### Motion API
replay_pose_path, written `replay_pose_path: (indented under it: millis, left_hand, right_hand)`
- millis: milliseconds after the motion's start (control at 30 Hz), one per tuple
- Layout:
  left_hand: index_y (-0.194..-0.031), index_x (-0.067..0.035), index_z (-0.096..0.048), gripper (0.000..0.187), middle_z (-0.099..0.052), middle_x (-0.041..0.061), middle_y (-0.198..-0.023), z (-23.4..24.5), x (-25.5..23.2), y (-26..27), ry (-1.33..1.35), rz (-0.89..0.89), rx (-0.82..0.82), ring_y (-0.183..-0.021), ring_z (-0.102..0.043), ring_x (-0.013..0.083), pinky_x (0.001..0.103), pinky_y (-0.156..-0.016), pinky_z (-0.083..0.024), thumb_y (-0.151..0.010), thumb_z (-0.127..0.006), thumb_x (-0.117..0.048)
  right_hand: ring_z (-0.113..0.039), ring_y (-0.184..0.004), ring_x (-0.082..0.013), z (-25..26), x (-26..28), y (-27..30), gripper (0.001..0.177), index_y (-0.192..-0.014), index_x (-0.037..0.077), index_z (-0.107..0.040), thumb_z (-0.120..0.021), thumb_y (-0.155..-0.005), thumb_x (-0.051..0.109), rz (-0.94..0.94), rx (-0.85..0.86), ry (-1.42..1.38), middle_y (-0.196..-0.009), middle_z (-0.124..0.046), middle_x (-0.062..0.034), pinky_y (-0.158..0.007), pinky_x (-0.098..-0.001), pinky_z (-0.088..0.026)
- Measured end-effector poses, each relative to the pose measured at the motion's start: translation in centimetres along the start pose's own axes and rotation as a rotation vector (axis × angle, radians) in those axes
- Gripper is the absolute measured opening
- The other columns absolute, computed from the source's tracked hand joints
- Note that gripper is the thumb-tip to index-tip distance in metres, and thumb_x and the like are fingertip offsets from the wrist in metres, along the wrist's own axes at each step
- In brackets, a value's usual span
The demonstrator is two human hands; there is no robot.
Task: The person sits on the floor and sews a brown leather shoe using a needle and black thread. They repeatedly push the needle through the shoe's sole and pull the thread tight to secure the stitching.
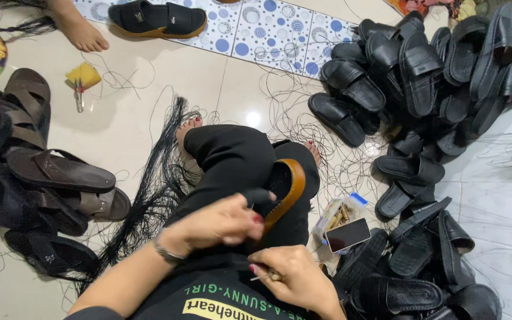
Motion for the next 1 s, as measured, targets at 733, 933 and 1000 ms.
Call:
replay_pose_path:
  millis: [733, 933, 1000]
  left_hand:
    - [-0.075, 0.003, -0.061, 0.047, -0.048, 0.026, -0.149, -0.9, -13.6, -5.7, -1.67, -0.412, -0.089, -0.132, -0.05, 0.0414, 0.05, -0.109, -0.036, -0.095, -0.065, -0.039]
    - [-0.136, -0.015, -0.061, 0.052, -0.063, 0.009, -0.122, -0.5, -11.4, -10.4, -1.723, -0.311, 0.092, -0.113, -0.057, 0.031, 0.046, -0.099, -0.035, -0.095, -0.061, -0.046]
    - [-0.134, -0.019, -0.062, 0.051, -0.07, 0.005, -0.1, 0.2, -11.0, -10.9, -1.743, -0.326, 0.095, -0.096, -0.063, 0.028, 0.044, -0.095, -0.037, -0.093, -0.063, -0.048]
  right_hand:
    - [-0.052, -0.054, -0.0206, 5.1, -6.0, 3.6, 0.057, -0.152, 0.027, -0.043, -0.061, -0.099, 0.02, -0.305, -0.155, 0.728, -0.082, -0.052, 0.0011, -0.039, -0.0363, -0.038]
    - [-0.057, -0.054, -0.0254, 4.7, -7.4, 3.1, 0.058, -0.153, 0.032, -0.042, -0.058, -0.098, 0.023, -0.38, -0.054, 0.753, -0.082, -0.052, 0.0006, -0.039, -0.0416, -0.044]
    - [-0.058, -0.055, -0.0241, 4.8, -7.4, 2.8, 0.058, -0.153, 0.032, -0.042, -0.058, -0.098, 0.023, -0.376, -0.049, 0.75, -0.082, -0.051, 0.0007, -0.041, -0.0409, -0.045]
Point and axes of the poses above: each hand's wrist, its own y-axis away from the middle knuckle, its own z-axis out of the back of the hand, x = y × z, the point moved 10 cm from there along -y, towards the middle knuckle
